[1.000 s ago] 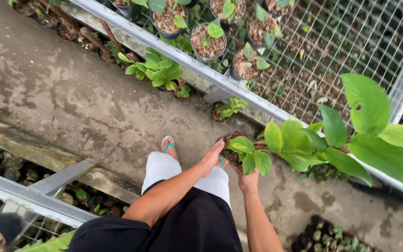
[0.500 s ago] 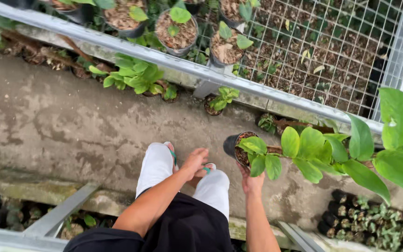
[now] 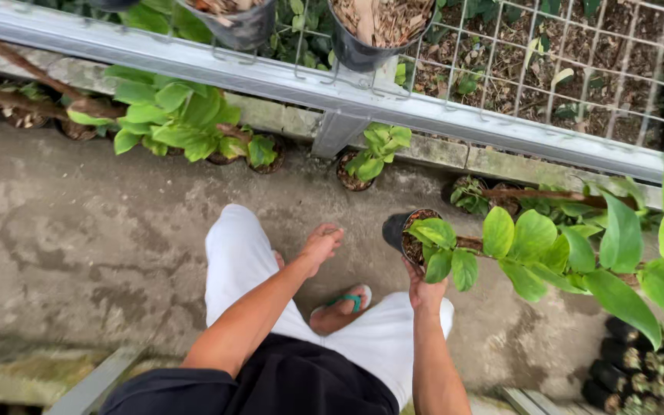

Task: The person removes a plant from a small black pot, loosens the root ball, and repots it into a larger black pot using a bark-based growing medium. The person then places the repotted plant on a metal shelf among other potted plants.

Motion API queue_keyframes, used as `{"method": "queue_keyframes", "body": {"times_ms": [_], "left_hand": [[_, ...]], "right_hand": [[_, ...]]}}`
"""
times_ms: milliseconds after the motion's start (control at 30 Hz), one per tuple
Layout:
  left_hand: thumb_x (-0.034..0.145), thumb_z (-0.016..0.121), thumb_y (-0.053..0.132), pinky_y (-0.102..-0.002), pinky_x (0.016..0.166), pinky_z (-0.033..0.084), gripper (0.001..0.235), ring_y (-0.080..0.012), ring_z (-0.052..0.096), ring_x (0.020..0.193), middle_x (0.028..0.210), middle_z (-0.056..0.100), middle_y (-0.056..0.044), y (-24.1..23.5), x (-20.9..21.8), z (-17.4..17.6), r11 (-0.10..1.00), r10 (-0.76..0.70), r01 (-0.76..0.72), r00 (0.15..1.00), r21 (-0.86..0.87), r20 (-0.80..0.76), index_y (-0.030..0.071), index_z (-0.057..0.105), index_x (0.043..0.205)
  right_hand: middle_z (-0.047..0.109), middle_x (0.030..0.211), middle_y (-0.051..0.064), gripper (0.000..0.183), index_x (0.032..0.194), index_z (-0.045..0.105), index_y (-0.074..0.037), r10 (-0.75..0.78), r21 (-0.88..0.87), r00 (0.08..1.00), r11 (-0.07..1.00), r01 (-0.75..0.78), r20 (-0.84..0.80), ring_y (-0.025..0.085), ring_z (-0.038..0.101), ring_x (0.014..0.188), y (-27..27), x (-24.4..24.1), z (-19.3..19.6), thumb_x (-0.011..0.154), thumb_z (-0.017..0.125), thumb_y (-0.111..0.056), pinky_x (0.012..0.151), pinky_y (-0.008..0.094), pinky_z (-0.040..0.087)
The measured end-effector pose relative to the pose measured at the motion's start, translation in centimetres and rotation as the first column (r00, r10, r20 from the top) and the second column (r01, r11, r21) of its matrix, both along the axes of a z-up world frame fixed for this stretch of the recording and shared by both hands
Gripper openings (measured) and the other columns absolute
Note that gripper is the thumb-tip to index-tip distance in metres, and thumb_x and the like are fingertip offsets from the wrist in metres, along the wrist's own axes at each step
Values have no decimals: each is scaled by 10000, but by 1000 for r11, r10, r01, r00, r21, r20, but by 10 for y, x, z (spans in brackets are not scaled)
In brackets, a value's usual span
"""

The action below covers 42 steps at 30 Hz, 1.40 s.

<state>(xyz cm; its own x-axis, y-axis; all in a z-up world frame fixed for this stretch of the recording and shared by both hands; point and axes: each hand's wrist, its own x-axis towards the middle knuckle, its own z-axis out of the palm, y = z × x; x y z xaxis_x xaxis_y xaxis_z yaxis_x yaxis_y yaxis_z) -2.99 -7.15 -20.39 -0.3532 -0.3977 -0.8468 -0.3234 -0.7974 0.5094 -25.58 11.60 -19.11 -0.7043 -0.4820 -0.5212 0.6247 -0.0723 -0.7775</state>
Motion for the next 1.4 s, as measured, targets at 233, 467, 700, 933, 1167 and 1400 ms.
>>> {"method": "queue_keyframes", "body": {"times_ms": [233,467,700,933,1167,1400], "left_hand": [[935,653,382,-377,977,507,575,-212,640,1207,1358,647,-79,-13,-26,-137,994,-109,109,993,-21,-46,130,503,1430],[926,672,373,-373,943,510,499,-197,647,1167,1330,660,-63,-5,-32,-248,979,-204,203,975,-22,-83,141,568,1357],[936,661,359,-374,908,512,436,-183,656,1127,1223,698,-22,-3,-30,-288,973,-229,227,972,-28,-48,143,599,1310],[949,638,337,-368,997,509,422,-200,646,1203,1248,683,-46,-3,-43,-253,974,-226,226,973,-16,-47,128,611,1315],[943,622,287,-395,1055,500,452,-240,633,1268,1320,674,-94,-8,-50,-240,989,-150,150,979,-12,-136,90,577,1347],[965,599,272,-414,1054,499,429,-266,643,1262,1341,671,-134,-8,-45,-253,995,-100,101,984,-2,-151,87,576,1351]], "right_hand": [[619,1330,158,402,1390,493,-48,19,-38,999,999,-21,-39,404,662,1140,-8,-21,-170,1009,564,-153,949,600,582],[618,1360,154,399,1383,519,-53,9,-103,999,995,-13,-46,408,651,1159,1,-43,-299,992,579,-106,937,620,573],[611,1331,53,445,1375,524,-90,99,-110,987,988,-113,-125,256,597,1209,-4,-82,-340,953,656,-38,1004,555,551],[677,1205,70,309,1312,604,-92,1,-202,999,979,-8,-35,219,670,1083,-21,-114,-341,1005,597,-129,961,380,543],[721,1158,73,320,1295,622,-43,205,-96,977,973,-210,-58,195,707,1011,-50,-141,-343,1010,564,-177,892,344,581],[718,1103,92,261,1222,691,42,378,99,886,926,-365,-268,174,674,909,-65,-148,-342,1018,658,-118,791,314,554]]}}
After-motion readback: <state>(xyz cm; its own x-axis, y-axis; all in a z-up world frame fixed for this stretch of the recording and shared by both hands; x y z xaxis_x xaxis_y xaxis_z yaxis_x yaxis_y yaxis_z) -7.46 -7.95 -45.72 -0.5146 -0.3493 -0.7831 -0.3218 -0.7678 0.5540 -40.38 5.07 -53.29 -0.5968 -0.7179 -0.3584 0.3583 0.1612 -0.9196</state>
